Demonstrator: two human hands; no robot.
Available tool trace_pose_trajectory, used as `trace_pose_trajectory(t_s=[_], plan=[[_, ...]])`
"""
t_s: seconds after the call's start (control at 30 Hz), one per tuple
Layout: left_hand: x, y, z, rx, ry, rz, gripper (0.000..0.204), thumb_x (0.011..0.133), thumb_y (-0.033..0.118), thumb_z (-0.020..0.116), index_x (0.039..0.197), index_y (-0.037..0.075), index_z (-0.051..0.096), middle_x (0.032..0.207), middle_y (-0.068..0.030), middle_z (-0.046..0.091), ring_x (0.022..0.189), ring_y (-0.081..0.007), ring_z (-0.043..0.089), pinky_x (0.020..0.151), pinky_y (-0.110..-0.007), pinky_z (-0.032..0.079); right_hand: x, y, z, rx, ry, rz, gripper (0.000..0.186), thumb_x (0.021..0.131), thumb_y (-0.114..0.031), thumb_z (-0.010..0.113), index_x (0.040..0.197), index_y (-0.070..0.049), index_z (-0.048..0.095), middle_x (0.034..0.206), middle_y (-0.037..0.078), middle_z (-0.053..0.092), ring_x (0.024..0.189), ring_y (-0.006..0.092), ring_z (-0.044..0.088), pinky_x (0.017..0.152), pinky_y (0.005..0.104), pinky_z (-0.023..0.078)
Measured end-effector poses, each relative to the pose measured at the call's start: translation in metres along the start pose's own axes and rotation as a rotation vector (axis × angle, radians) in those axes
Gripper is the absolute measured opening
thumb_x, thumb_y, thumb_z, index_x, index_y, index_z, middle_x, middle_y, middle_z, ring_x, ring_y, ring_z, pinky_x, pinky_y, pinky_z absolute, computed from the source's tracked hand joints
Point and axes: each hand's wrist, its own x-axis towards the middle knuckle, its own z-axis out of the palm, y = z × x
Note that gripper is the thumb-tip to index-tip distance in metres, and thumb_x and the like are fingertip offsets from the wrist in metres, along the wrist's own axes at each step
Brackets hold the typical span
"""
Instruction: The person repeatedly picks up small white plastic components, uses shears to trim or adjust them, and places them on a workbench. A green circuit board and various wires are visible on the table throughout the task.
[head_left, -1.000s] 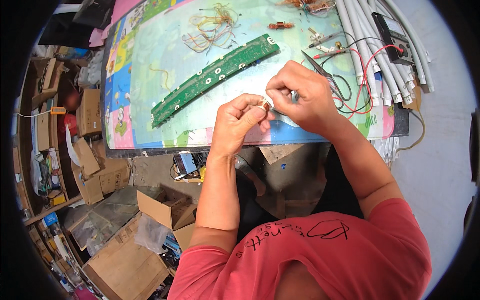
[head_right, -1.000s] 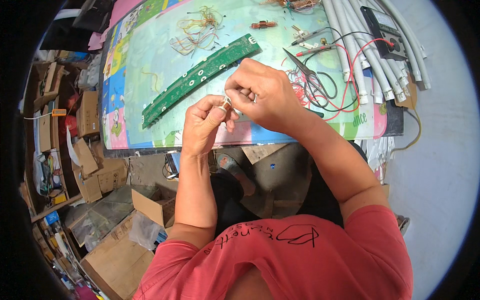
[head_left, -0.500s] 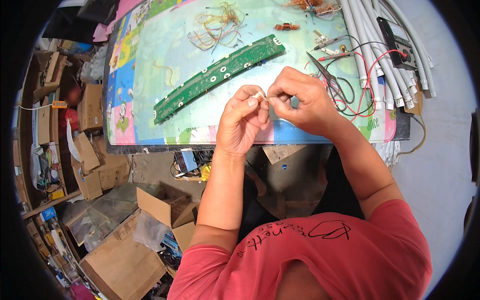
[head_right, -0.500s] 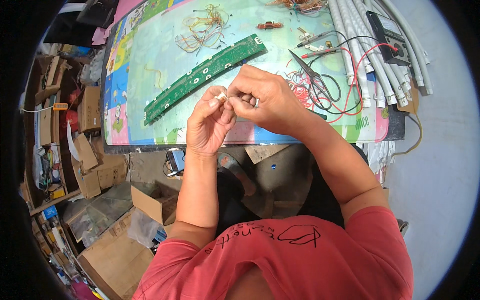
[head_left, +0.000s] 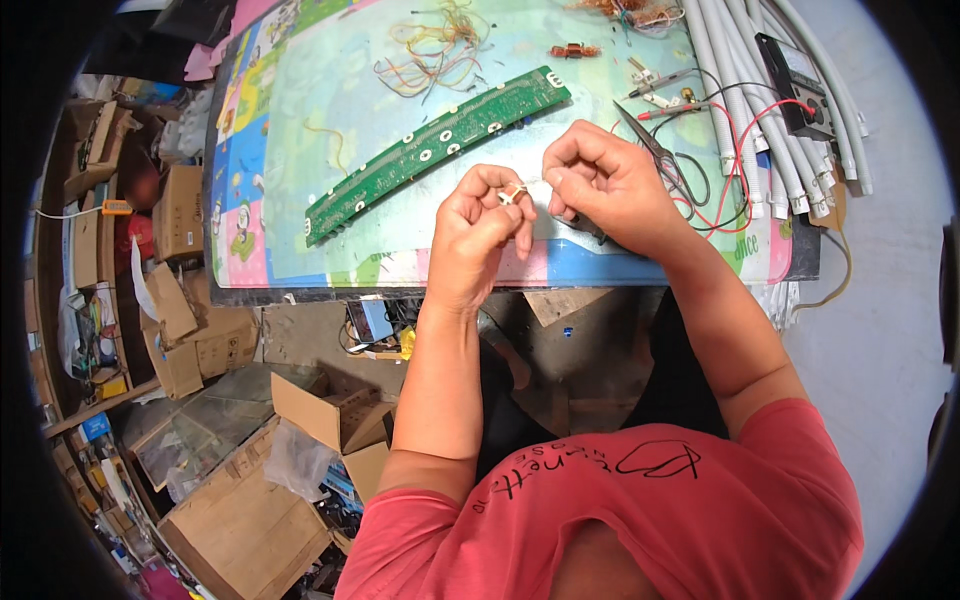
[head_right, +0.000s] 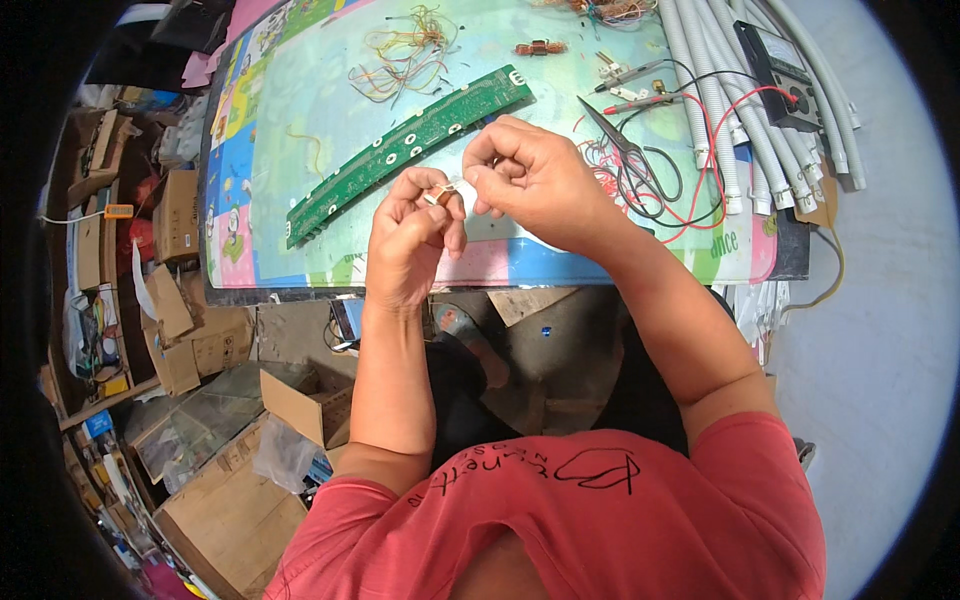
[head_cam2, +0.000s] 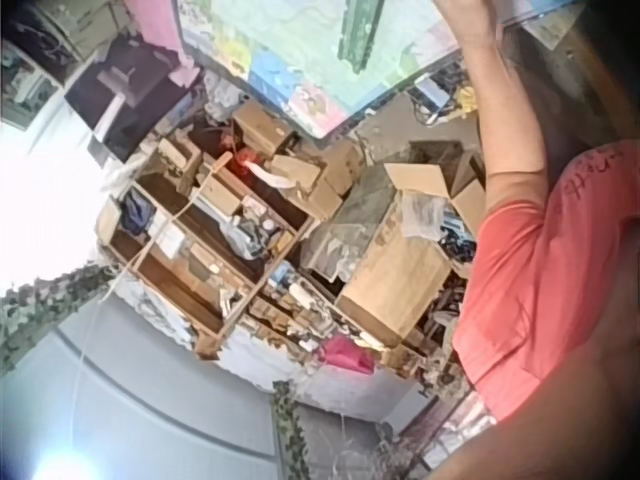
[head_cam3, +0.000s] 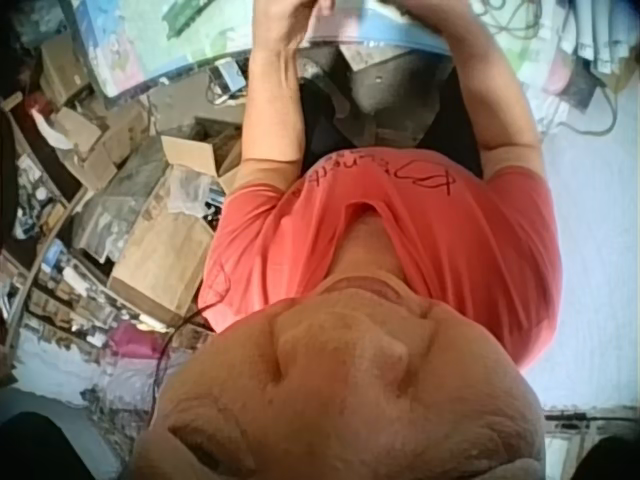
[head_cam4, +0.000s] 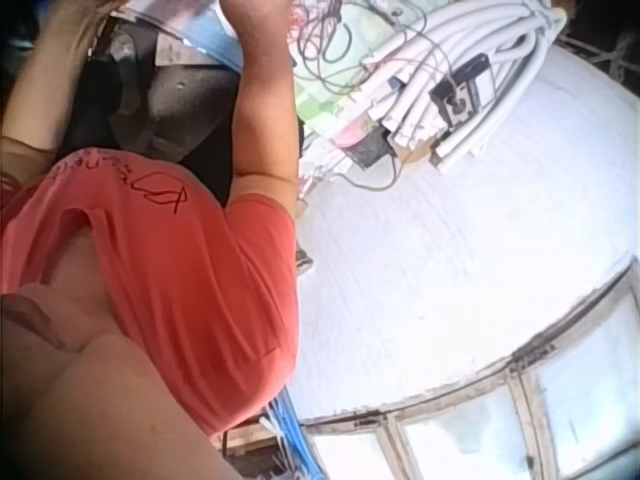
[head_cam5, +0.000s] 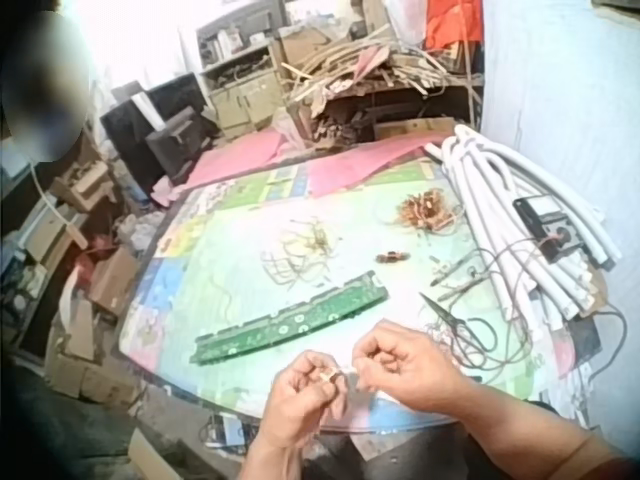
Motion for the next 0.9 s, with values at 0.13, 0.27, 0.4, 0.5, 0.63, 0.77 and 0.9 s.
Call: trace_pose_trajectory(t_s=[0.13, 0.27, 0.4, 0.5, 0.63, 0.77, 0.9], plan=[[0.001, -0.001, -0.003, -0.264, -0.067, -0.078, 0.028, 0.081, 0.01, 0.059, 0.106, -0.001, 0.051, 0.082, -0.0124, 0.059, 0.057, -0.0142, 0.054, 0.047, -0.025, 0.047, -0.001, -0.001, 0.001, -0.232, -0.021, -0.084, 0.007, 0.084, -0.006, 0.06, 0.084, 0.0, 0.059, 0.084, 0.003, 0.052, 0.065, 0.0065, 0.055, 0.058, 0.0211, 0.044], [0.001, 0.0, -0.003, -0.243, -0.018, -0.086, 0.024, 0.085, 0.01, 0.06, 0.105, -0.001, 0.053, 0.082, -0.0112, 0.059, 0.058, -0.014, 0.055, 0.048, -0.025, 0.047, -0.002, -0.001, 0.002, -0.301, -0.025, -0.111, 0.007, 0.084, -0.007, 0.06, 0.084, 0.0, 0.059, 0.084, 0.004, 0.053, 0.064, 0.0058, 0.054, 0.058, 0.0219, 0.043], [0.0, 0.001, -0.003, -0.038, 0.037, -0.018, 0.02, 0.086, 0.006, 0.063, 0.103, -0.001, 0.055, 0.081, -0.0099, 0.061, 0.059, -0.0131, 0.056, 0.049, -0.024, 0.048, -0.002, 0.001, 0.0, -0.248, -0.009, -0.103, 0.007, 0.084, -0.006, 0.06, 0.084, 0.001, 0.059, 0.085, 0.004, 0.053, 0.066, 0.0067, 0.057, 0.059, 0.0215, 0.044], [-0.001, 0.003, 0.0, 0.126, 0.052, 0.031, 0.02, 0.084, 0.003, 0.065, 0.102, -0.002, 0.058, 0.08, -0.0089, 0.062, 0.061, -0.0124, 0.058, 0.052, -0.024, 0.049, -0.002, 0.0, -0.002, -0.156, 0.013, -0.083, 0.007, 0.086, -0.006, 0.059, 0.085, 0.001, 0.058, 0.085, 0.004, 0.053, 0.068, 0.0082, 0.06, 0.06, 0.0215, 0.047], [-0.005, 0.005, 0.004, 0.319, 0.108, 0.026, 0.021, 0.083, -0.001, 0.066, 0.102, -0.004, 0.061, 0.08, -0.0082, 0.064, 0.066, -0.0127, 0.061, 0.06, -0.024, 0.051, 0.0, -0.003, -0.007, -0.045, 0.037, -0.06, 0.01, 0.09, -0.007, 0.057, 0.086, 0.001, 0.057, 0.085, 0.003, 0.053, 0.07, 0.0105, 0.062, 0.062, 0.0228, 0.05], [-0.005, 0.002, 0.006, 0.341, 0.131, 0.097, 0.024, 0.082, -0.002, 0.067, 0.105, -0.006, 0.062, 0.082, -0.01, 0.066, 0.072, -0.0145, 0.064, 0.068, -0.025, 0.052, 0.001, -0.001, -0.012, 0.013, 0.031, -0.035, 0.009, 0.09, -0.008, 0.057, 0.088, 0.001, 0.057, 0.083, 0.003, 0.056, 0.07, 0.0108, 0.062, 0.062, 0.0232, 0.05], [-0.005, 0.002, 0.006, 0.354, 0.13, 0.091, 0.026, 0.08, -0.004, 0.067, 0.106, -0.006, 0.062, 0.086, -0.0114, 0.067, 0.077, -0.0162, 0.066, 0.073, -0.027, 0.053, 0.002, -0.006, -0.016, 0.086, 0.058, 0.013, 0.008, 0.09, -0.007, 0.057, 0.089, 0.0, 0.057, 0.081, 0.002, 0.058, 0.071, 0.0107, 0.063, 0.062, 0.0235, 0.05]])
